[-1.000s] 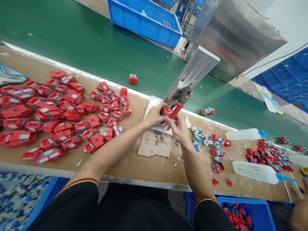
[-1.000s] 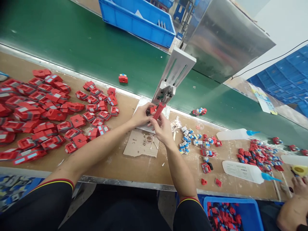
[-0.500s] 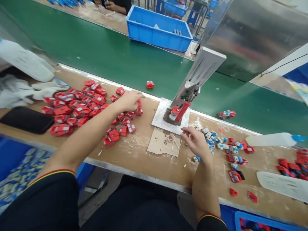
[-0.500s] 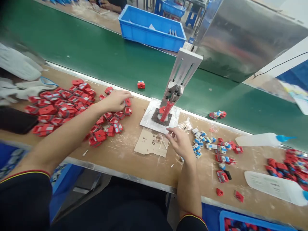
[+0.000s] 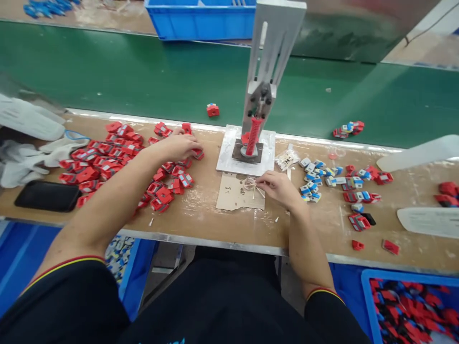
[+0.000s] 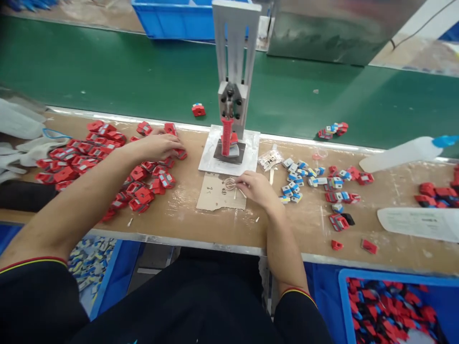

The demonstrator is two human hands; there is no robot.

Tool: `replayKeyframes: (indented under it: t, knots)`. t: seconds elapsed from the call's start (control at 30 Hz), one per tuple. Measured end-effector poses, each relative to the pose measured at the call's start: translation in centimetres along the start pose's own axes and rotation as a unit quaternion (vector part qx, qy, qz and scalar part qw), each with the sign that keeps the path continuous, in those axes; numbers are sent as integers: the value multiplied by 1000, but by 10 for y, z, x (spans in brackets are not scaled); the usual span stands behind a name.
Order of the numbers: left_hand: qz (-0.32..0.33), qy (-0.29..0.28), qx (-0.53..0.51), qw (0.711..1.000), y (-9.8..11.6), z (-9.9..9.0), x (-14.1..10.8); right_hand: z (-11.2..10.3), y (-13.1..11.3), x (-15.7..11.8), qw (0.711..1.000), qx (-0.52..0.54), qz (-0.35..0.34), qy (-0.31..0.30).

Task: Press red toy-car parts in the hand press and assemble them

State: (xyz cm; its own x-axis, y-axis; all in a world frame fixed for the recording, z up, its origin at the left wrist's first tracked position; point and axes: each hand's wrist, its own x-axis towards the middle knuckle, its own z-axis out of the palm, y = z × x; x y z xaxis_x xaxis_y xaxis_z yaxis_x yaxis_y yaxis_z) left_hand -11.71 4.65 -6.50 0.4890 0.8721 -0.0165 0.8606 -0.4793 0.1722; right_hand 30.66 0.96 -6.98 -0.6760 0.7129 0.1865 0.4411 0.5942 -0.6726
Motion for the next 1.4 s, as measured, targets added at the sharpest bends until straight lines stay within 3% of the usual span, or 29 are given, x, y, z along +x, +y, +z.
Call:
replayKeyframes:
  t: [0.07,0.1,0.17,0.2,0.27,0.33,0.43,0.57,0.67,0.73,0.8,0.87,1.0,1.4]
  knots:
    - [-6,120,-105,987,1,3,-3,8,1,3,999,12,-8,37]
    - [-11,193,-162,968,8,4,-5,13,1,4,998,11,-11,54]
    - [-21,330,-272,904,35,8,-11,22,-1,6,997,-5,-15,72]
    - [-30,390,-342,854,53,11,-13,25,-3,7,997,-13,-18,72]
    - [-56,442,-459,768,94,20,-13,31,-5,9,998,-20,-22,59]
    - [-63,433,-509,742,132,29,-8,34,-7,11,998,-9,-18,53]
    - [-74,403,-534,739,169,43,2,31,-8,12,998,20,1,54]
    - [-95,369,-554,740,188,57,2,11,-14,4,994,75,1,85]
    - [-85,374,-535,753,194,61,-4,-4,-27,-5,971,124,13,205]
    - [-62,393,-510,762,199,60,-8,-5,-38,-7,936,181,15,303]
    - [-37,400,-487,775,203,59,-10,2,-48,-5,901,248,8,355]
    - [-17,393,-470,790,207,58,-10,13,-55,-1,888,301,4,348]
    - [-6,376,-458,806,212,57,-11,27,-60,6,893,330,14,305]
    - [6,385,-456,802,213,55,-11,33,-59,4,902,336,38,269]
